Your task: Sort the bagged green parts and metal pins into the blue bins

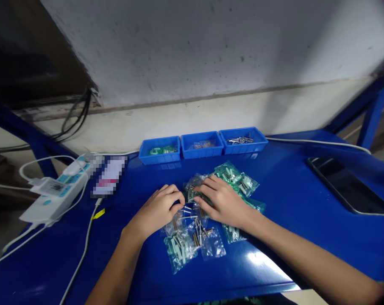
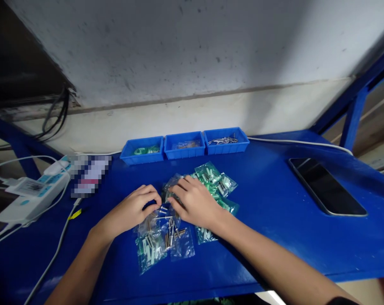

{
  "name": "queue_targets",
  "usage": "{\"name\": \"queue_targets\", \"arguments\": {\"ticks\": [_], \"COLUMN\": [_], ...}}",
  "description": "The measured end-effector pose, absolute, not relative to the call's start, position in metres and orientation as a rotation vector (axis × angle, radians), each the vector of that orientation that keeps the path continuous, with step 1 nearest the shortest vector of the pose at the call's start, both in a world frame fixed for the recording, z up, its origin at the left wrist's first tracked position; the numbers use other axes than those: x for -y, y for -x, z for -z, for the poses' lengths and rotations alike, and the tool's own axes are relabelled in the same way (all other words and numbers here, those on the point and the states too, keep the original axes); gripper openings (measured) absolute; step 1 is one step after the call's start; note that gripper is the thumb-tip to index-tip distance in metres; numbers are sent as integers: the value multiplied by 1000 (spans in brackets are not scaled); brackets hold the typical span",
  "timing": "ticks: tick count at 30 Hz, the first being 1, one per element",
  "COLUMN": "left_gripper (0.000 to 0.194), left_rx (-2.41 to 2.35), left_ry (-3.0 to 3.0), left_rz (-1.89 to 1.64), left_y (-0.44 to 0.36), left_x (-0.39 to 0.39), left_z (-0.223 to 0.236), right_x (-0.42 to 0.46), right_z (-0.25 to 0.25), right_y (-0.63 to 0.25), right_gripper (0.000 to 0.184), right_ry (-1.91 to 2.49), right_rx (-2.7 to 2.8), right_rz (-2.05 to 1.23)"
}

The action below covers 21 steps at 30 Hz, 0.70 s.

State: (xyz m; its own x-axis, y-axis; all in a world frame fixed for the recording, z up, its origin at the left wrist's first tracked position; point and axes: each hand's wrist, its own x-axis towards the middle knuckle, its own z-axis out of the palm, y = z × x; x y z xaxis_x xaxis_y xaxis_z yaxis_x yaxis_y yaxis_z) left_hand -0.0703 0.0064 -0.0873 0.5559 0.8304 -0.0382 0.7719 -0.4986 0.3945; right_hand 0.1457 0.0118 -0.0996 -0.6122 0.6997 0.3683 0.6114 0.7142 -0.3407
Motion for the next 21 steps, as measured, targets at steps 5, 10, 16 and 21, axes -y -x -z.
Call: {"name": "queue_targets", "arguments": {"ticks": [5,10,16,21], "left_gripper": [17,15,14,11], "left_rx": [-1361,-1304,-1331,-1313], "left_ry": [-2498,-2395,-2315,-2266], "left_rz": [-205,-548,-748,-794], "left_y": [64,56,52,49], "left_x": [-4,-2,1,3], "left_z": [90,88,89,87], "right_x": [-11,-12,-11,-11], "right_z": [100,100,98,98], "right_y": [-146,-146,-146,-144], "right_gripper": [30,27,21,23], "right_ry": [974,909,878,910], "right_rx": [2451,2383,2346,2304], "right_rz": [-255,-225,-156,-146]}}
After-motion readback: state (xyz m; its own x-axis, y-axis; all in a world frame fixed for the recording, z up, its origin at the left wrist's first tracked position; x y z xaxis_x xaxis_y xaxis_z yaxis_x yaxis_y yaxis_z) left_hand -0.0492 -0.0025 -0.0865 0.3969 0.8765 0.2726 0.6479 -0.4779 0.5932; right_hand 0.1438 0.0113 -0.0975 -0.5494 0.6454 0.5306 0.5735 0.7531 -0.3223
